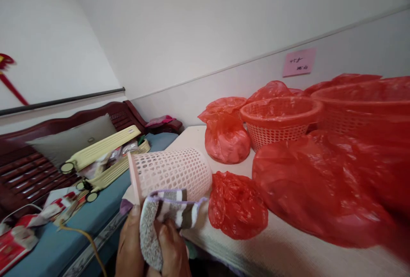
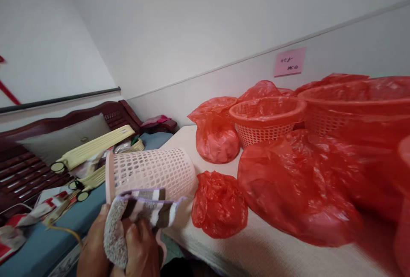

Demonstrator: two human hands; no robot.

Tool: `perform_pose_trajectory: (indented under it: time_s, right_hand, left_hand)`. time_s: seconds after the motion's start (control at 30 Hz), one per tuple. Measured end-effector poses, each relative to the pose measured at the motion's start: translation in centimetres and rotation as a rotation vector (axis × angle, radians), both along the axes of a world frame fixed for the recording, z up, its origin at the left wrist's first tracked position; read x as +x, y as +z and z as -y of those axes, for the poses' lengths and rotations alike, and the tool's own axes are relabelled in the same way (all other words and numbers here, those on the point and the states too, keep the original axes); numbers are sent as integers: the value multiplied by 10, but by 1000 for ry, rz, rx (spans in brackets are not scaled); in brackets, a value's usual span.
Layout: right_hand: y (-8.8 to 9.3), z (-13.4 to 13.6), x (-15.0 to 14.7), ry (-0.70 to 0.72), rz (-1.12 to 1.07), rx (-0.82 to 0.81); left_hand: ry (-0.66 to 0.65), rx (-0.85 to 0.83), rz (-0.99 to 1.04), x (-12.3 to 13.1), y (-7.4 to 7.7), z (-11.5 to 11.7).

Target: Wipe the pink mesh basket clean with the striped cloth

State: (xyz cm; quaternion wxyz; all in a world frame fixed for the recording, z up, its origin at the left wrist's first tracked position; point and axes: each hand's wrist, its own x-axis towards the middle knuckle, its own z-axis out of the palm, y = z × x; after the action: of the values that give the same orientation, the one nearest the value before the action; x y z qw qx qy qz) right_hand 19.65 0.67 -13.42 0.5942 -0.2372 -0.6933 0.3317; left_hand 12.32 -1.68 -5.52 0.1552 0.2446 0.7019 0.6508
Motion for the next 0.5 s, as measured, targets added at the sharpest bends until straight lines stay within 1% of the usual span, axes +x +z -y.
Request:
perform_pose_trajectory:
  time_s: [0.07,0.13,0.2,0.3,0.37,0.4,0.5]
  right_hand:
    - [-1,0,1,-48,-46,-11]
    - [-5,3,-1,-110,-59,-37]
    - [-11,5,-3,-137,-64,-69]
    - [-13,7,-2,-81,-69,-154]
    - [-9,6,2,-64,-58,-241]
    - [-7,5,4,-54,-59,-279]
    - [3,-5,13,29,-112,-335]
  left_hand:
    - [-118,70,118,7,-1,-4]
    - [-211,135,202,12,-6,-6]
    - [-236,173,242,11,-18,-6]
    - [-286,219,268,2,-39,-3]
    - [-363,173,234,-5,-50,1]
    - [-413,129,185,-8,-54,4]
    - [-606,-15,-79,-15,-62,18]
